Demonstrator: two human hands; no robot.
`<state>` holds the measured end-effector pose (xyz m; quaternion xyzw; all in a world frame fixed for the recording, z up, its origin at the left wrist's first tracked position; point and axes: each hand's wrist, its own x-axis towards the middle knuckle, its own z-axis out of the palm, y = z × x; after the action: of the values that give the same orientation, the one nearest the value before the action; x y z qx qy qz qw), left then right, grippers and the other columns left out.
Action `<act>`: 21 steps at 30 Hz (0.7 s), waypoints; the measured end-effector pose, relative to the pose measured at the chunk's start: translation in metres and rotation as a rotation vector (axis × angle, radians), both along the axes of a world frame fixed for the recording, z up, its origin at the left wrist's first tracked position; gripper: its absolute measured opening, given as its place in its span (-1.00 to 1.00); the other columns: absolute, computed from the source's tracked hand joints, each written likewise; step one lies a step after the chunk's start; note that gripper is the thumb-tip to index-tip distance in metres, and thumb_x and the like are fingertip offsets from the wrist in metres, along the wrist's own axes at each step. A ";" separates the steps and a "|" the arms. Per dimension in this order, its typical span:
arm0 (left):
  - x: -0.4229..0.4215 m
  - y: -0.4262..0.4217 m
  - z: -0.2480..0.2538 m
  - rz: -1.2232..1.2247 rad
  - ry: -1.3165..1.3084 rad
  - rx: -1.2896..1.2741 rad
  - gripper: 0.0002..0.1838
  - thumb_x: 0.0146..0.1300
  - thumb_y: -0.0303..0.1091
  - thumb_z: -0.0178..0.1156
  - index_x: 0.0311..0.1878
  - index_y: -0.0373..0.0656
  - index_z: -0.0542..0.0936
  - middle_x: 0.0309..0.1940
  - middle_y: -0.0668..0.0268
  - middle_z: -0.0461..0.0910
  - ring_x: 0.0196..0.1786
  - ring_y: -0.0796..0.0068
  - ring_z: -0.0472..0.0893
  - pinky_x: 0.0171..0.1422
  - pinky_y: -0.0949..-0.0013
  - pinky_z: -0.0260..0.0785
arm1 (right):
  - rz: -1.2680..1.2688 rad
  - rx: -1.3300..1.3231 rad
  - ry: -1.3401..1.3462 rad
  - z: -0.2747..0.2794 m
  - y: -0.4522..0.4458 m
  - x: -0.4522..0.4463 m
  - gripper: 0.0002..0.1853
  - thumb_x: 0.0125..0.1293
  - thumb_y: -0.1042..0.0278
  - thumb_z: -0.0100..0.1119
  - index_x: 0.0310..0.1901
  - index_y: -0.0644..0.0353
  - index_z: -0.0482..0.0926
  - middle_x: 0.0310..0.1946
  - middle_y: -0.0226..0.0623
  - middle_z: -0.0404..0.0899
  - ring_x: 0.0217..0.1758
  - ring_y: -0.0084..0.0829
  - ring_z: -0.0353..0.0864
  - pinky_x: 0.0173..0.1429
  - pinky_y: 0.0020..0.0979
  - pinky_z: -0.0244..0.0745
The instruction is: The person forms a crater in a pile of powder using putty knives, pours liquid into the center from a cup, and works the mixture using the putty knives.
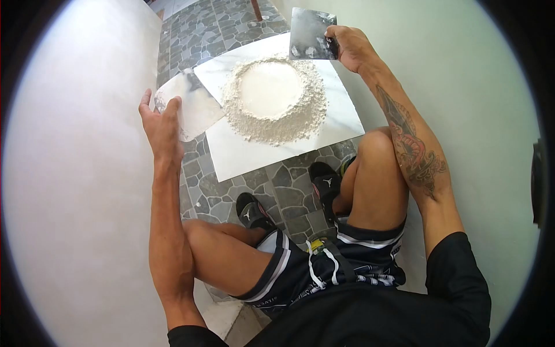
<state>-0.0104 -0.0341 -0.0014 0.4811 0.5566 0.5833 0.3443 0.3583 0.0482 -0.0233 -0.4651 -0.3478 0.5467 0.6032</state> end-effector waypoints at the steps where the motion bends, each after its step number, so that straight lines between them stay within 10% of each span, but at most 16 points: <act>1: -0.001 0.001 -0.001 0.015 0.013 -0.003 -0.15 0.25 -0.50 0.26 0.50 -0.37 0.00 0.14 -0.10 0.50 0.10 0.24 0.60 0.21 0.30 0.50 | 0.005 -0.004 -0.014 0.000 0.000 0.000 -0.77 0.21 0.56 0.19 -0.13 0.43 0.45 -0.20 -0.20 0.49 -0.20 -0.30 0.58 0.02 -0.21 0.60; 12: -0.012 0.014 -0.014 0.016 0.002 -0.020 -0.36 0.20 -0.47 0.34 0.25 -0.52 0.26 0.05 -0.03 0.54 -0.03 0.32 0.64 0.11 0.37 0.53 | -0.031 0.037 -0.022 -0.011 0.008 0.000 -0.81 0.11 0.48 0.26 -0.28 0.40 0.53 -0.36 -0.20 0.51 -0.32 -0.34 0.52 -0.21 -0.26 0.40; 21: -0.019 0.019 -0.024 0.058 0.055 -0.047 -0.38 0.17 -0.47 0.36 0.20 -0.50 0.26 0.03 -0.03 0.52 -0.02 0.33 0.62 0.09 0.36 0.53 | 0.042 0.002 -0.099 -0.004 0.001 0.003 -0.82 0.21 0.52 0.18 -0.19 0.40 0.49 -0.24 -0.26 0.48 -0.21 -0.37 0.53 -0.02 -0.27 0.55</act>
<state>-0.0298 -0.0155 -0.0255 0.4724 0.5928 0.5665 0.3231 0.3615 0.0490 -0.0277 -0.4835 -0.3875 0.5353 0.5741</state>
